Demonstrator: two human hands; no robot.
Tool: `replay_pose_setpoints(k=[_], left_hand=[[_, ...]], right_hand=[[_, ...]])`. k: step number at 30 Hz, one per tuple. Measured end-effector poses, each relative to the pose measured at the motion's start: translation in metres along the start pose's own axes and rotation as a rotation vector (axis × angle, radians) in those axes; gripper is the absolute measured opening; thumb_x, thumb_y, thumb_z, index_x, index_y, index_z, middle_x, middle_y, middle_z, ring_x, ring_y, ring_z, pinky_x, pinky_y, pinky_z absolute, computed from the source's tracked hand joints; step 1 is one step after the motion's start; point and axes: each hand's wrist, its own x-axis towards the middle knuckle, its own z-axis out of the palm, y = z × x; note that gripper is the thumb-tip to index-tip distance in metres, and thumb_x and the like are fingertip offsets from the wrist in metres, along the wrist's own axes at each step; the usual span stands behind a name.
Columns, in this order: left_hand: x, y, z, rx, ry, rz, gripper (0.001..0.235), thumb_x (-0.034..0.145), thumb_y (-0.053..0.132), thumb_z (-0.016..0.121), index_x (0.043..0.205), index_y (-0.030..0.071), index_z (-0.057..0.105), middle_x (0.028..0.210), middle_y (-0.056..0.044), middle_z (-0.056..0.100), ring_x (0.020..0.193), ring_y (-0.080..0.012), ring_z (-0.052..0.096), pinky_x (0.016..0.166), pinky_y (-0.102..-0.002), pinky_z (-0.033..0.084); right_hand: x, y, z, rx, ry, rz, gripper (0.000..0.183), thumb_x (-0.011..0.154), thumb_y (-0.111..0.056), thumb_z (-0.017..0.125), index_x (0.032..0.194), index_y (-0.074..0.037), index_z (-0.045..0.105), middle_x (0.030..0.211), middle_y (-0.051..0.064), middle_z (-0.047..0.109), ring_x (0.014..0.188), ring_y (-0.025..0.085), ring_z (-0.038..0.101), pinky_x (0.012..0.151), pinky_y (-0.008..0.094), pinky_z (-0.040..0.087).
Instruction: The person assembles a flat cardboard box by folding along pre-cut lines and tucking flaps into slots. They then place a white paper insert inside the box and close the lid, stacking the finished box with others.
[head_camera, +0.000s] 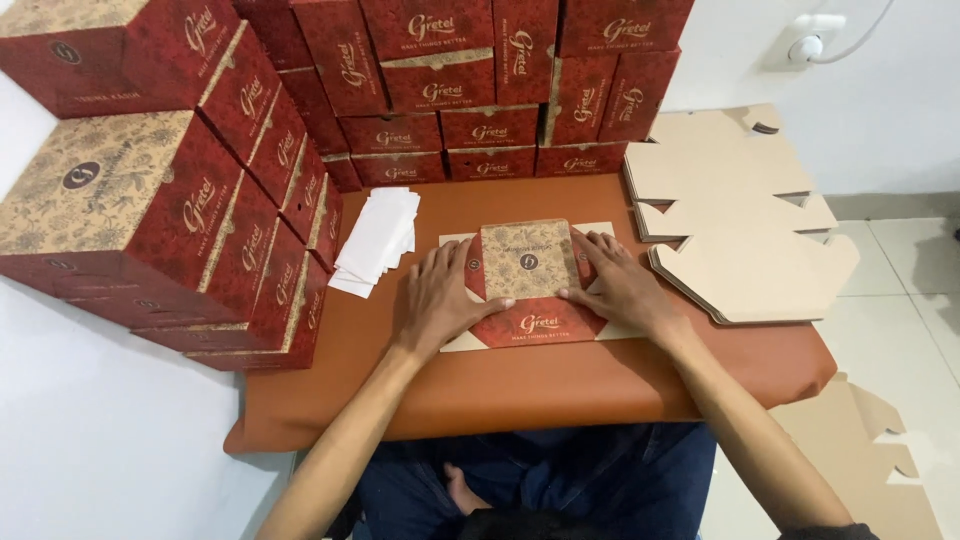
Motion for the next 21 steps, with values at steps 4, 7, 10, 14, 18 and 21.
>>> replay_pose_setpoints(k=[4,7,10,14,18,21], left_hand=[[0.006,0.000,-0.003,-0.029,0.035,-0.010,0.125,0.065,0.078,0.085,0.161,0.010,0.045,0.148,-0.021,0.054,0.134,-0.0400,0.052,0.105,-0.055,0.040],[0.010,0.000,-0.006,-0.064,0.029,-0.054,0.133,0.056,0.077,0.091,0.162,0.011,0.044,0.143,-0.021,0.056,0.127,-0.0395,0.056,0.099,-0.053,0.041],[0.014,0.001,-0.010,-0.106,0.034,-0.069,0.137,0.055,0.072,0.096,0.164,0.009,0.043,0.135,-0.025,0.061,0.123,-0.0409,0.058,0.097,-0.052,0.042],[0.013,0.005,-0.019,-0.075,0.018,-0.073,0.132,0.055,0.063,0.100,0.162,0.013,0.042,0.130,-0.023,0.068,0.123,-0.0430,0.060,0.101,-0.054,0.037],[0.023,-0.020,-0.008,-0.248,0.017,-0.073,0.108,0.056,0.041,0.105,0.149,0.019,0.054,0.133,-0.014,0.074,0.123,-0.0407,0.066,0.104,-0.053,0.037],[0.032,-0.027,0.002,-0.351,-0.024,-0.111,0.074,0.050,0.043,0.105,0.114,0.025,0.073,0.107,-0.002,0.083,0.104,-0.0316,0.077,0.094,-0.041,0.050]], right_hand=[[0.003,-0.021,-0.023,-0.032,-0.026,0.106,0.105,0.084,-0.045,0.088,0.171,-0.027,0.033,0.160,0.021,0.052,0.154,0.043,0.043,0.132,0.057,0.024],[0.015,-0.012,-0.015,-0.169,0.026,0.131,0.123,0.071,-0.051,0.096,0.171,-0.043,0.026,0.156,0.017,0.057,0.148,0.045,0.051,0.131,0.059,0.025],[0.020,-0.008,-0.016,-0.158,0.085,0.185,0.129,0.061,-0.050,0.101,0.168,-0.048,0.028,0.151,0.013,0.055,0.134,0.051,0.060,0.120,0.063,0.043],[0.012,-0.008,-0.023,0.107,0.078,0.196,0.135,0.061,-0.037,0.103,0.170,-0.043,0.025,0.135,0.019,0.064,0.124,0.055,0.065,0.111,0.063,0.051],[0.010,0.006,-0.023,0.347,0.111,0.152,0.122,0.059,-0.020,0.105,0.163,-0.031,0.042,0.106,0.017,0.075,0.107,0.046,0.073,0.099,0.058,0.057],[0.023,0.019,-0.022,0.350,0.122,0.153,0.096,0.062,-0.016,0.104,0.148,-0.017,0.062,0.104,0.018,0.078,0.105,0.044,0.076,0.096,0.053,0.060]])
